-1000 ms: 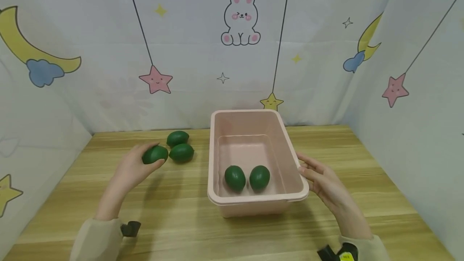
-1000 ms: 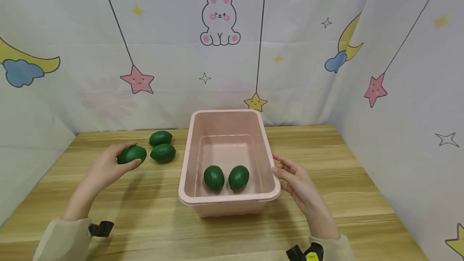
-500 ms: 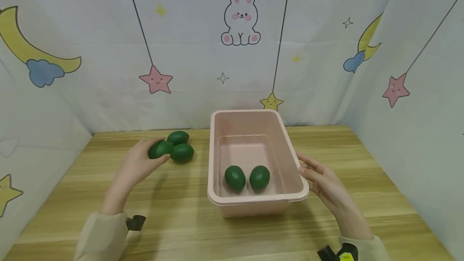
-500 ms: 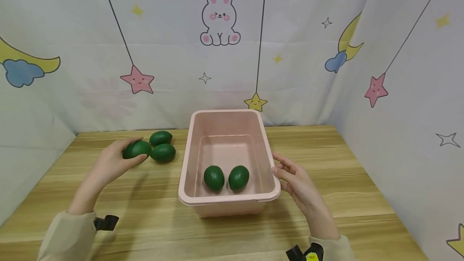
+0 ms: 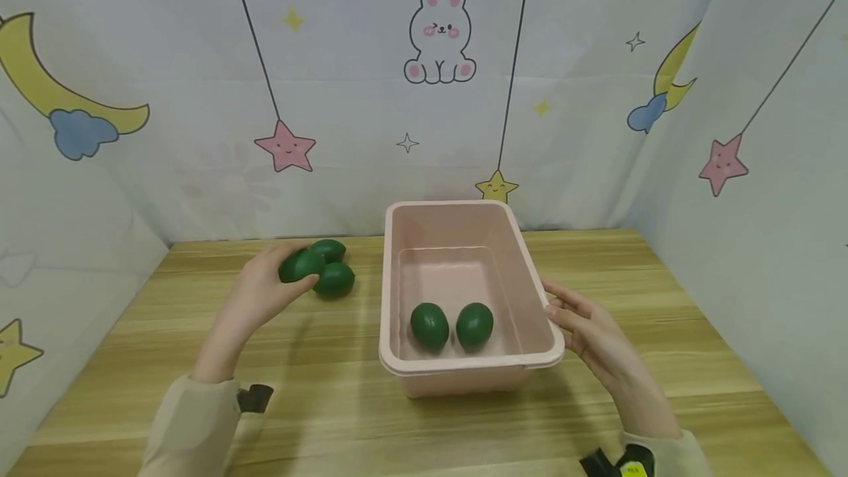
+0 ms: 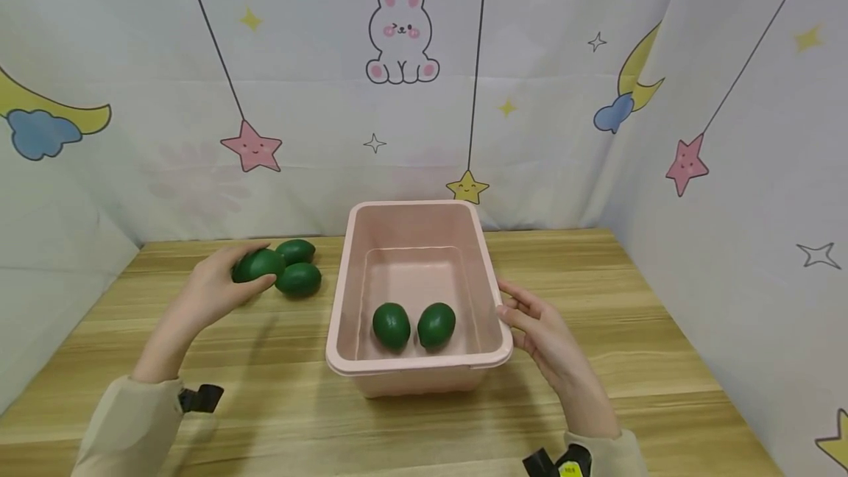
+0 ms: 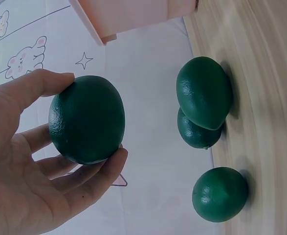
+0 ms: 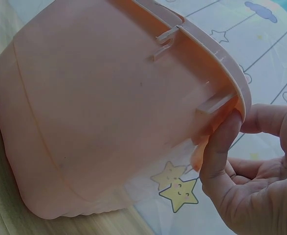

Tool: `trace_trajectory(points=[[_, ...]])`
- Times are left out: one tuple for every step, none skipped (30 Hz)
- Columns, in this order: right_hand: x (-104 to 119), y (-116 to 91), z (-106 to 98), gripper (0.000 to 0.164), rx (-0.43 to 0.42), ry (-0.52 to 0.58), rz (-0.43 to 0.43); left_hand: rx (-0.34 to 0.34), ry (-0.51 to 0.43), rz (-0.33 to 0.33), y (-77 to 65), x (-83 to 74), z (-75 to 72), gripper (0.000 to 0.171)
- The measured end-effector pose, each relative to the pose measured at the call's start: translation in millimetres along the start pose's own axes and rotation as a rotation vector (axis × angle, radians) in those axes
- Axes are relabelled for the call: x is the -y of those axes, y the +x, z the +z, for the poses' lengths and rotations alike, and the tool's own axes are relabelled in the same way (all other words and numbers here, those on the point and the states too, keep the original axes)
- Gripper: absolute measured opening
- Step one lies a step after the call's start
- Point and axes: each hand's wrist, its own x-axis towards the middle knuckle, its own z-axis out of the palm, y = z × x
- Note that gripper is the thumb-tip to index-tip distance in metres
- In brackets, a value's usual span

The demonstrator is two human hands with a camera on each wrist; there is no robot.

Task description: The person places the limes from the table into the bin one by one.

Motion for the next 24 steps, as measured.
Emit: trace_trajectory(points=[[0.1, -0.1, 0.1, 0.059, 0.000, 0.000, 0.000, 0.002, 0.000, 0.001, 0.4, -1.0, -0.3, 0.059], [0.2, -0.1, 0.1, 0.059, 0.001, 0.000, 0.000, 0.004, 0.000, 0.003, 1.0, -1.8, -0.6, 0.059], [0.3, -0.2, 0.2, 0.059, 0.003, 0.001, -0.001, 0.006, 0.000, 0.002, 1.6, -2.7, -0.9, 0.059], [0.4, -0.2, 0.3, 0.059, 0.005, 0.001, -0.002, 0.008, -0.001, 0.004, 2.2, -3.7, -1.2, 0.059], [0.5, -0.3, 0.4, 0.059, 0.006, 0.001, -0.002, 0.009, -0.001, 0.006, 2.9, -4.8, -1.4, 0.060], [0.6, -0.3, 0.4, 0.059, 0.008, 0.002, -0.003, 0.010, -0.004, 0.009, 3.7, -5.8, -1.6, 0.060], [0.7, -0.4, 0.5, 0.059, 0.009, 0.003, -0.003, 0.011, -0.006, 0.010, 4.4, -6.7, -1.7, 0.060], [0.8, -0.5, 0.6, 0.059, 0.010, 0.003, -0.002, 0.013, -0.008, 0.011, 5.1, -7.6, -1.7, 0.060], [0.9, -0.6, 0.7, 0.059, 0.010, 0.002, -0.002, 0.013, -0.009, 0.013, 5.6, -8.7, -1.8, 0.060], [1.0, -0.7, 0.7, 0.059, 0.009, 0.002, -0.001, 0.012, -0.010, 0.016, 6.2, -9.7, -1.9, 0.060], [1.0, -0.8, 0.8, 0.059, 0.009, 0.002, 0.000, 0.010, -0.009, 0.018, 6.8, -10.7, -1.8, 0.060], [1.1, -0.8, 0.8, 0.059, 0.008, 0.003, 0.001, 0.009, -0.009, 0.020, 7.2, -11.7, -1.9, 0.060], [1.2, -0.8, 0.9, 0.059, 0.007, 0.004, 0.003, 0.008, -0.007, 0.023, 7.8, -12.5, -1.9, 0.060], [1.3, -0.8, 1.0, 0.060, 0.006, 0.005, 0.004, 0.007, -0.004, 0.026, 8.3, -13.4, -1.9, 0.060], [1.4, -0.7, 1.1, 0.060, 0.004, 0.004, 0.005, 0.005, -0.002, 0.029, 8.9, -14.1, -1.9, 0.060], [1.5, -0.6, 1.2, 0.060, 0.002, 0.005, 0.006, 0.004, -0.002, 0.031, 9.6, -14.8, -1.9, 0.059], [1.6, -0.5, 1.3, 0.060, 0.001, 0.005, 0.006, 0.004, -0.001, 0.034, 10.2, -15.7, -1.9, 0.059], [1.6, -0.4, 1.4, 0.060, 0.000, 0.004, 0.006, 0.003, 0.000, 0.036, 10.9, -16.4, -2.0, 0.059], [1.7, -0.4, 1.5, 0.060, -0.001, 0.003, 0.006, 0.003, 0.001, 0.039, 11.6, -17.2, -2.1, 0.059], [1.8, -0.3, 1.6, 0.060, -0.002, 0.003, 0.006, 0.003, 0.002, 0.043, 12.2, -18.1, -2.2, 0.059], [1.8, -0.4, 1.7, 0.060, -0.003, 0.002, 0.006, 0.002, 0.001, 0.045, 12.7, -19.0, -2.2, 0.058], [1.8, -0.4, 1.8, 0.060, -0.003, 0.003, 0.006, 0.001, 0.001, 0.048, 13.1, -20.0, -2.4, 0.058], [1.8, -0.4, 1.8, 0.060, -0.003, 0.002, 0.006, 0.000, 0.000, 0.051, 13.5, -21.0, -2.6, 0.058], [1.8, -0.5, 1.9, 0.060, -0.003, 0.002, 0.006, 0.001, -0.004, 0.051, 13.8, -21.9, -2.7, 0.058]])
